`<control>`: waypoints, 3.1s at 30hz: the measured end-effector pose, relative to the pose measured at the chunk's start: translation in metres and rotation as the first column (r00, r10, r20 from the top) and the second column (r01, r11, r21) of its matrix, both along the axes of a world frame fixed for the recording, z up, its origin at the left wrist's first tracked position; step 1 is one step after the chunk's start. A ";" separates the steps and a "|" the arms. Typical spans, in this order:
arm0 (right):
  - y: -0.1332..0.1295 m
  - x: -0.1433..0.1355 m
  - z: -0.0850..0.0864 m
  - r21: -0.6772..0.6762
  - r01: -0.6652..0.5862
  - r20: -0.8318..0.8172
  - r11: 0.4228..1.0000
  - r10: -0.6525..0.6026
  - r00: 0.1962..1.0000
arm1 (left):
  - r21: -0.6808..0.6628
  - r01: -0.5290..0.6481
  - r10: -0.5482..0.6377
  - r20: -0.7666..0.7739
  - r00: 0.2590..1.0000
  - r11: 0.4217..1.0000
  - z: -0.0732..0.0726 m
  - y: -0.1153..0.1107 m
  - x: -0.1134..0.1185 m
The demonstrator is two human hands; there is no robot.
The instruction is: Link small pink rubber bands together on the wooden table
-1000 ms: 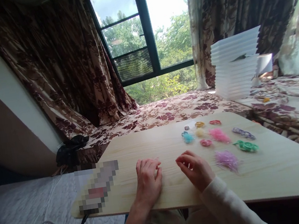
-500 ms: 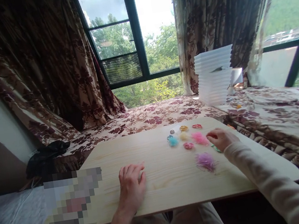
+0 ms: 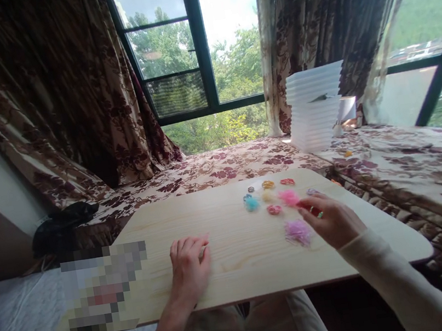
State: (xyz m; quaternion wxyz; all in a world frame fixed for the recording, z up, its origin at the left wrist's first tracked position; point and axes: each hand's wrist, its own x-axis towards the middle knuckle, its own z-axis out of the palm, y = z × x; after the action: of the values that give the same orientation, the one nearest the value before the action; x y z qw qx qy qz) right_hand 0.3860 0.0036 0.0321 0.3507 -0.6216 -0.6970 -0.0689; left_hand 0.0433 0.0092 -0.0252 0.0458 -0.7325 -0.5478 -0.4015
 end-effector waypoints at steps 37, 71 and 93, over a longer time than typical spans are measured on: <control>-0.009 -0.155 -0.047 -0.021 -0.362 -0.299 0.932 0.340 0.892 | -0.429 -0.095 -0.038 -0.291 0.956 0.898 0.050 0.024 -0.037; -0.010 -0.156 -0.046 -0.074 -0.385 -0.335 0.920 0.341 0.879 | -0.110 0.318 -0.278 0.279 0.919 0.942 0.015 -0.009 0.008; -0.010 -0.155 -0.046 -0.054 -0.437 -0.342 0.898 0.394 0.853 | -0.027 0.317 -0.317 0.012 0.948 0.948 0.016 -0.017 0.009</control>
State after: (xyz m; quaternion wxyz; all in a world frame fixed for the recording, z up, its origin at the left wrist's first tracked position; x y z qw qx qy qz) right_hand 0.2312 -0.0060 -0.0139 0.4255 -0.4802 -0.7509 0.1565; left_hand 0.0526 -0.0079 -0.0097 -0.0318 -0.8102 -0.4289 -0.3983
